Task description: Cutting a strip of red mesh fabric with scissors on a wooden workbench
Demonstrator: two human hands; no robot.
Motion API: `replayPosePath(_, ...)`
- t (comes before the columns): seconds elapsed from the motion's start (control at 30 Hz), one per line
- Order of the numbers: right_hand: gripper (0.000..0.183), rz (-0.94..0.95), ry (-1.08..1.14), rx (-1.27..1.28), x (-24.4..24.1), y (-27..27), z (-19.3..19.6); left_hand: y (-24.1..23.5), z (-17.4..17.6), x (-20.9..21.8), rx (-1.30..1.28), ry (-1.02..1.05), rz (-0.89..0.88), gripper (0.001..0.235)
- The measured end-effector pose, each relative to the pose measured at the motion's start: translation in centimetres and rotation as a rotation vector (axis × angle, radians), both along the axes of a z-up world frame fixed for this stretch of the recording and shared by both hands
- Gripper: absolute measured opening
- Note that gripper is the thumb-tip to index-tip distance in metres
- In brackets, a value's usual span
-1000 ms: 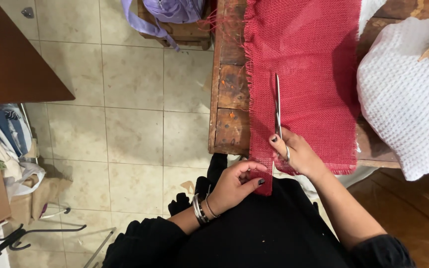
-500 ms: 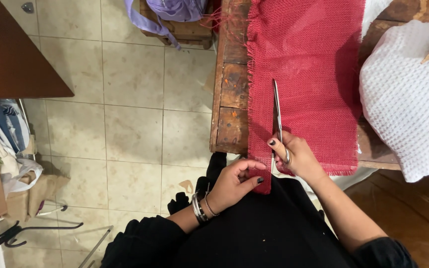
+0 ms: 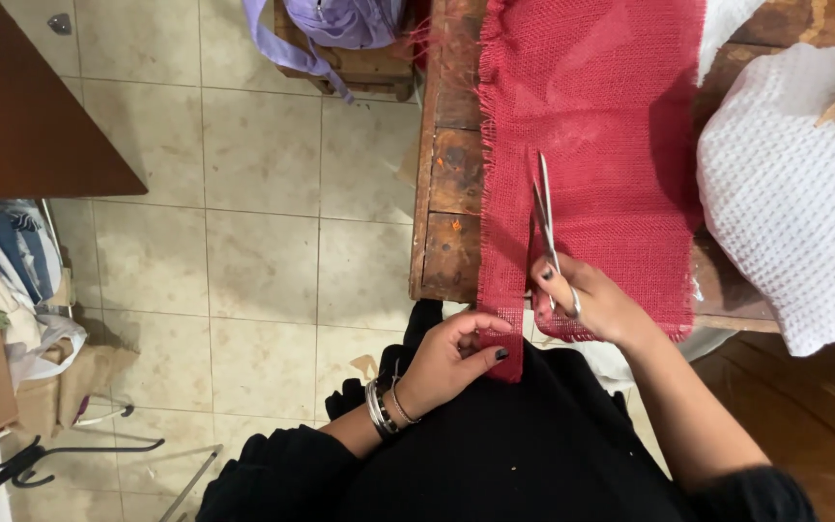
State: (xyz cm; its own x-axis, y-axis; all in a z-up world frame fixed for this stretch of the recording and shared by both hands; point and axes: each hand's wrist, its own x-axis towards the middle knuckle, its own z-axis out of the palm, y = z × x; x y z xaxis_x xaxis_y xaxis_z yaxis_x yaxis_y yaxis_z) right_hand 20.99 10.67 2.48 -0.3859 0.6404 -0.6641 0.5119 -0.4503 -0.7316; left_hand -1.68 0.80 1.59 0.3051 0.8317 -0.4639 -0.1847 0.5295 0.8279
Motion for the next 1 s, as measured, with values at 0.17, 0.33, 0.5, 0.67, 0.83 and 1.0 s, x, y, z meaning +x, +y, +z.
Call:
replayPosePath(0.17,0.051,-0.052,-0.026,0.082,-1.0,2.0,-0.5,-0.9,0.0,0.0,0.005,-0.013,-0.027,0.038)
replayPosePath(0.33,0.051,-0.076,-0.045,0.083,-1.2,2.7,-1.4,-1.1,-0.1,-0.1,-0.006,-0.016,-0.037,0.034)
replayPosePath(0.5,0.049,-0.152,-0.033,0.095,-1.1,1.9,-3.0,-0.8,0.3,-0.7,-0.033,-0.006,-0.046,0.04)
replayPosePath(0.67,0.044,-0.176,-0.025,0.145,-0.7,1.1,-4.3,-0.9,-0.4,-0.4,-0.05,-0.013,-0.046,0.04)
replayPosePath(0.83,0.037,-0.202,-0.018,0.19,-0.7,0.7,-4.5,-1.0,-0.8,-0.2,-0.064,-0.007,-0.043,0.041)
replayPosePath(1.0,0.04,-0.162,0.036,0.151,-0.8,2.1,-3.0,-1.5,-1.9,-0.2,-0.069,0.013,-0.037,0.041)
